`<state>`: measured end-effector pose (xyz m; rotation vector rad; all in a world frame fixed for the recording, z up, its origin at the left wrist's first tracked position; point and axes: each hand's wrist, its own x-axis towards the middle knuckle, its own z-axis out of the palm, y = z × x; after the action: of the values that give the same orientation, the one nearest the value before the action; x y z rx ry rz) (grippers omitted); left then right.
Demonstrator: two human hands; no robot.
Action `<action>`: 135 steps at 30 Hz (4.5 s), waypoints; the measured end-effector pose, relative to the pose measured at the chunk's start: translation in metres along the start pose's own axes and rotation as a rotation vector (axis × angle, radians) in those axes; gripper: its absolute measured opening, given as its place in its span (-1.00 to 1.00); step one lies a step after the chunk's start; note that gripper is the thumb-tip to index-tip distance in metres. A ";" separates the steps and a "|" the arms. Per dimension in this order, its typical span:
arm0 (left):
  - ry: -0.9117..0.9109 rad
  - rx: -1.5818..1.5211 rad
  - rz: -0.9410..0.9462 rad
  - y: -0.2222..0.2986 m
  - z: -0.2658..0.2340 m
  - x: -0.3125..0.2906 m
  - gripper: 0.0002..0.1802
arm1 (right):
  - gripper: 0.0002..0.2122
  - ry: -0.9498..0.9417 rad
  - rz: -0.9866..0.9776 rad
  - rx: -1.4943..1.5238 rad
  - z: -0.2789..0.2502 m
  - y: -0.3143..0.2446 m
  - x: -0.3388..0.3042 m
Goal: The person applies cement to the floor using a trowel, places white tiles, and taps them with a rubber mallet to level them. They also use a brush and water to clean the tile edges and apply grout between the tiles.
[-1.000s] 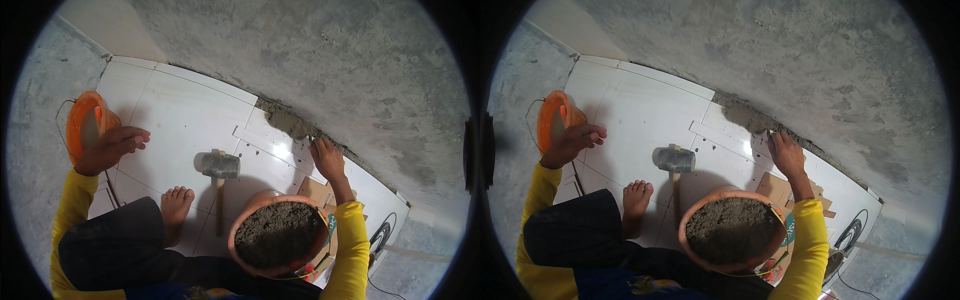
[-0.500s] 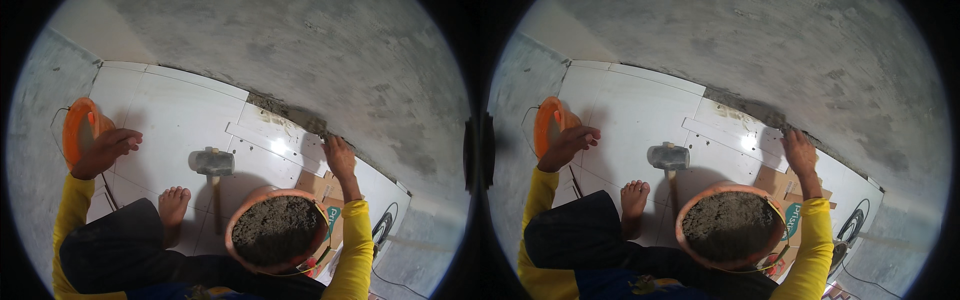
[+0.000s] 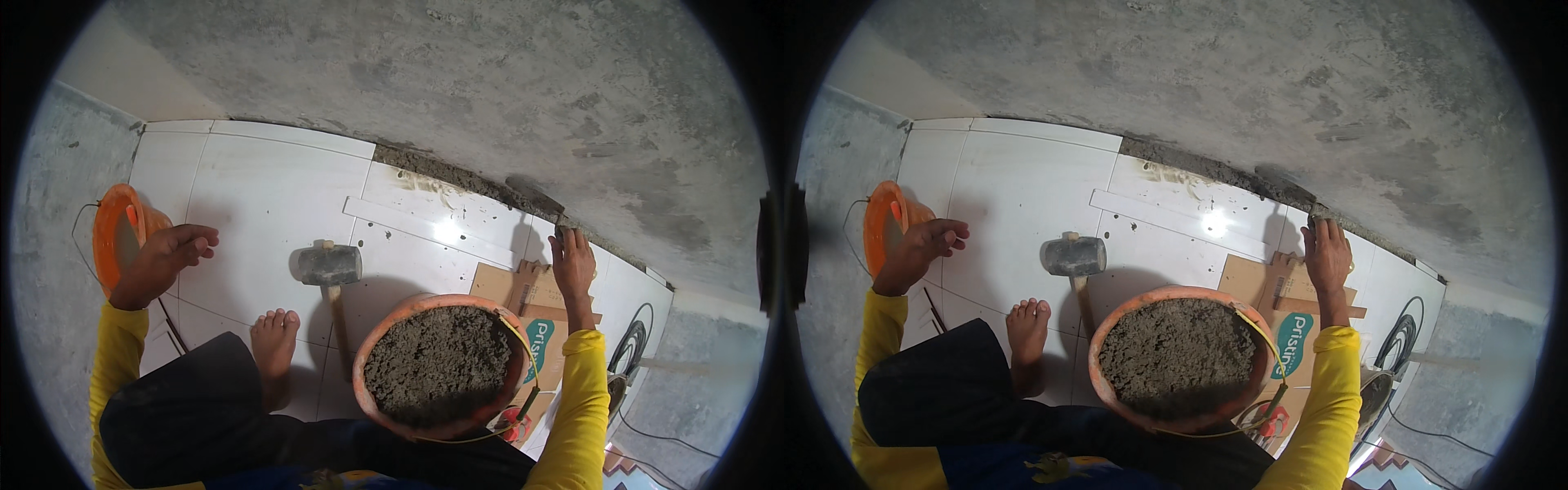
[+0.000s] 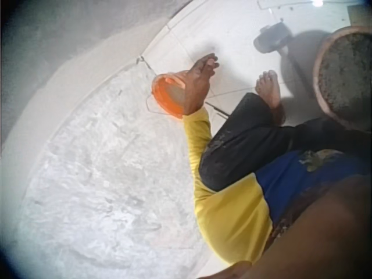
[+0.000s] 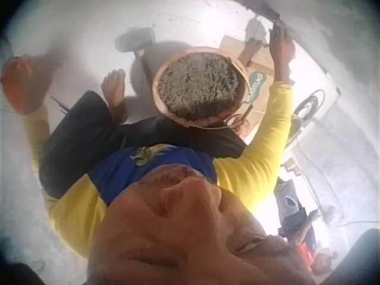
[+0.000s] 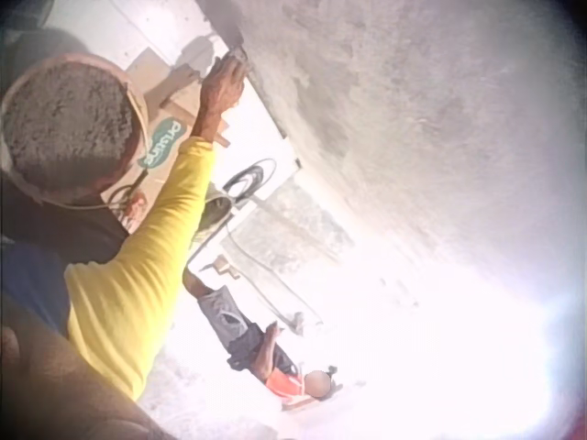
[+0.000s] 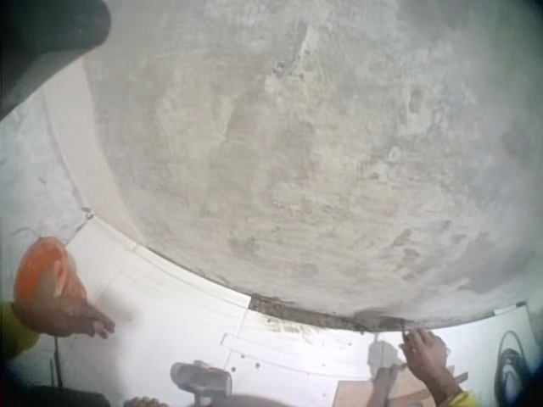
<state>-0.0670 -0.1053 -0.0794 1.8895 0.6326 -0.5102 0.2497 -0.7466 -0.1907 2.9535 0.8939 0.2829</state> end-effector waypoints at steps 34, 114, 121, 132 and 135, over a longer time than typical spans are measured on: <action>-0.049 0.029 0.033 0.013 0.012 0.010 -0.50 | -0.75 -0.111 0.010 0.173 0.005 -0.104 0.009; -0.978 -0.171 0.369 0.054 0.163 0.061 -0.59 | -0.74 -0.652 0.560 0.385 -0.263 -0.231 -0.157; -1.019 -0.253 0.344 0.049 0.170 0.064 -0.58 | -0.71 -0.841 0.471 0.085 -0.273 -0.223 -0.167; -1.048 -0.253 0.305 0.054 0.168 0.066 -0.56 | -0.82 -0.610 0.212 -0.065 -0.259 -0.247 -0.185; -1.040 -0.262 0.298 0.053 0.162 0.065 -0.56 | -0.82 -0.577 0.339 -0.171 -0.260 -0.216 -0.182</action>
<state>0.0066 -0.2595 -0.1424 1.1960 -0.2583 -1.0330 -0.0655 -0.6709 0.0148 2.7579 0.2823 -0.4432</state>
